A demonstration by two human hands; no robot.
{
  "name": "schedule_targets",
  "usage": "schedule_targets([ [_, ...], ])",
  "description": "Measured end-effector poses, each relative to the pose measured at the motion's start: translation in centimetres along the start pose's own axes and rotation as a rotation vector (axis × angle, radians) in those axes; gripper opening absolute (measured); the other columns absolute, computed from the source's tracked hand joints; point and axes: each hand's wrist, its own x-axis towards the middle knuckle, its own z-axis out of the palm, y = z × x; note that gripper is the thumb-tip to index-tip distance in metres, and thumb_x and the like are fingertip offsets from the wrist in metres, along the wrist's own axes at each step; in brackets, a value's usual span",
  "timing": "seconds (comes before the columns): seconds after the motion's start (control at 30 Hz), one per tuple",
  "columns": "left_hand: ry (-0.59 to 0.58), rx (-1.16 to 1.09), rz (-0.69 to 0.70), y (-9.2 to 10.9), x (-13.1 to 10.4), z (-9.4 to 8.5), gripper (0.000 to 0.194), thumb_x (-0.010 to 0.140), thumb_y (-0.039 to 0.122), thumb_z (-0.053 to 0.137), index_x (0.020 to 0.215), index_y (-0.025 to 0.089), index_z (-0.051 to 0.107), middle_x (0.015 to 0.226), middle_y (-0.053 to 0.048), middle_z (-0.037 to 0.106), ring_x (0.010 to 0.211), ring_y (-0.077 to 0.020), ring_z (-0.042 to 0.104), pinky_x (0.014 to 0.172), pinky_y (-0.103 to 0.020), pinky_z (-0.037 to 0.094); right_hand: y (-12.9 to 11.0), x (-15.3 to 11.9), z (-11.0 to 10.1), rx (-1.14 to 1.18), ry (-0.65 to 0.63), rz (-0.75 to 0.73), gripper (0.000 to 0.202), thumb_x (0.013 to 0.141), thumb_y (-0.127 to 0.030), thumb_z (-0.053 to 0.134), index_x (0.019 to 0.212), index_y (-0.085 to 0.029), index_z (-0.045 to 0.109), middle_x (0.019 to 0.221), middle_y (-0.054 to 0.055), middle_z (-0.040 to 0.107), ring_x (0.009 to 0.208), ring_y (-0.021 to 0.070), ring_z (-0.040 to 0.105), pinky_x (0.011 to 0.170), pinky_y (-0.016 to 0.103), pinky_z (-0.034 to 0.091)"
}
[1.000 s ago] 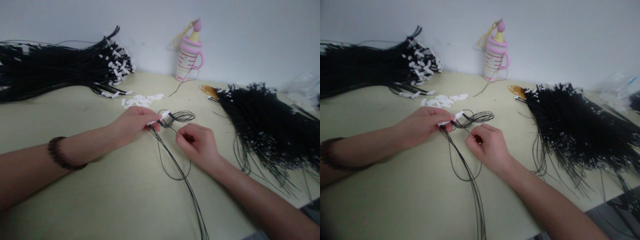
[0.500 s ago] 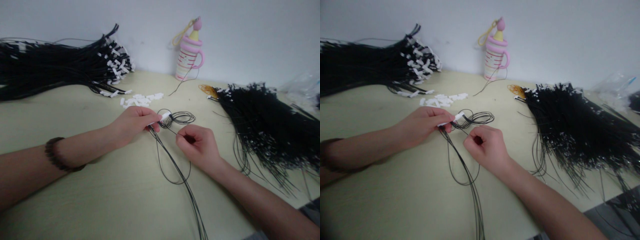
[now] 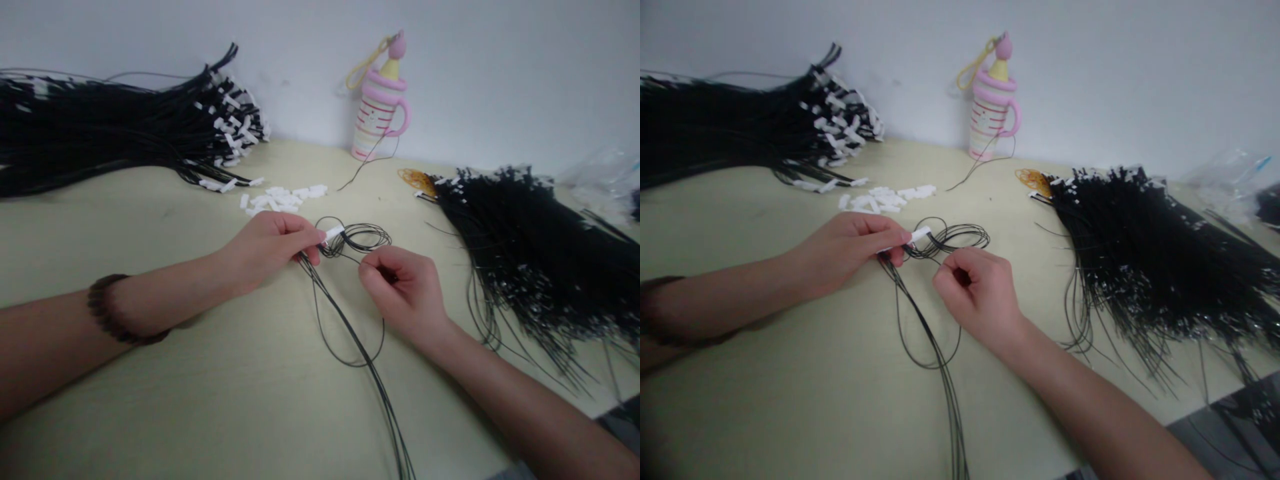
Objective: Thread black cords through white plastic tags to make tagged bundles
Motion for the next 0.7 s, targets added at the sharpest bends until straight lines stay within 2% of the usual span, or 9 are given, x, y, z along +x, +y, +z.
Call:
schedule_targets([
  [0.4,0.015,0.049,0.035,-0.2,0.1,0.0,0.025,0.074,0.033,0.056,0.054,0.019,0.062,0.056,0.001,0.062,0.058,-0.0107,0.051,0.06,-0.022,0.038,0.3,0.0,0.3,0.006,-0.038,0.002,0.016,0.078,-0.017,0.049,0.062,-0.015,0.052,0.056,-0.003,0.047,0.053,0.0077,0.043,0.051,0.02,0.033],
  [0.6,0.034,0.224,0.091,-0.5,-0.8,0.7,0.028,0.077,0.039,0.053,0.06,0.02,0.065,0.058,0.001,0.064,0.059,-0.0116,0.054,0.058,-0.023,0.038,0.4,0.1,0.8,-0.091,-0.097,-0.125,0.016,0.08,-0.018,0.049,0.069,-0.013,0.06,0.061,0.0,0.053,0.056,0.0082,0.046,0.055,0.02,0.035],
  [0.7,0.008,0.221,0.079,-0.1,-1.6,1.5,0.026,0.079,0.036,0.051,0.062,0.019,0.063,0.06,0.002,0.064,0.059,-0.0112,0.055,0.057,-0.022,0.038,0.2,0.1,1.0,-0.163,-0.139,-0.158,0.018,0.081,-0.019,0.047,0.07,-0.013,0.06,0.06,0.0,0.054,0.055,0.0081,0.046,0.055,0.021,0.034],
])
